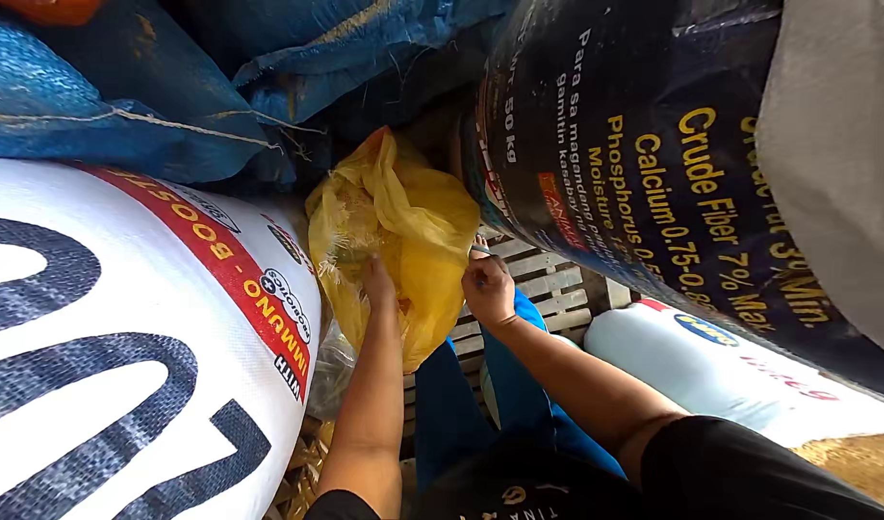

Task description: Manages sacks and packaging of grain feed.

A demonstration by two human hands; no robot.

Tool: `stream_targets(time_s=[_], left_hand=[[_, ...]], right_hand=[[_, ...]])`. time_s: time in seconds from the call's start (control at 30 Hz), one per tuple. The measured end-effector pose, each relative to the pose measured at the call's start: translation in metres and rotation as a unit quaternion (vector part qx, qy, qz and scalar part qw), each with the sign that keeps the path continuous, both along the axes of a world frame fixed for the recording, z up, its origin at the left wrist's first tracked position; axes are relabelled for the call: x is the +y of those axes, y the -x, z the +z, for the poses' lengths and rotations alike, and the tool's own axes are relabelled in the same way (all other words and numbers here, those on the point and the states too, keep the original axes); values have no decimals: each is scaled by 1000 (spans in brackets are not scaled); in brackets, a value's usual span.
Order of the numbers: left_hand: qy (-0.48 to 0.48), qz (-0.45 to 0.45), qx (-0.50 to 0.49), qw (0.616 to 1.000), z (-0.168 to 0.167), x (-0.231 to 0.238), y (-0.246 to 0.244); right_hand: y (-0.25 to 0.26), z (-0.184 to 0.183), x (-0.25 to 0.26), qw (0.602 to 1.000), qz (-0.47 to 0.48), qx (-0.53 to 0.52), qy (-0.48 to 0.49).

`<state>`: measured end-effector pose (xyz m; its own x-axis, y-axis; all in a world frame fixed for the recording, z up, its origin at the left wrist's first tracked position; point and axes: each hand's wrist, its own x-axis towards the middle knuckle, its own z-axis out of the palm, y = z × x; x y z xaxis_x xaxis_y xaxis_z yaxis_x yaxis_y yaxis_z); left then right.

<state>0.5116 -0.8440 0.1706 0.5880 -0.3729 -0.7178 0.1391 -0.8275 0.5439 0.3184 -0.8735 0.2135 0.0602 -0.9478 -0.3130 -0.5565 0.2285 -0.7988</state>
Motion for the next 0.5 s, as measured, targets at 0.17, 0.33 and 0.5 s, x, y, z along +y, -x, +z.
stream_targets(time_s=[0.17,0.33,0.5], left_hand=[[-57,-310,-45,948,18,-13,-3],[-5,-280,-137,950,23,-22,4],[103,-414,-297,855,31,-28,7]], right_hand=[[1,1,7,998,36,-46,-9],[11,6,5,998,46,26,-24],[-16,46,-31,971,135,146,-134]])
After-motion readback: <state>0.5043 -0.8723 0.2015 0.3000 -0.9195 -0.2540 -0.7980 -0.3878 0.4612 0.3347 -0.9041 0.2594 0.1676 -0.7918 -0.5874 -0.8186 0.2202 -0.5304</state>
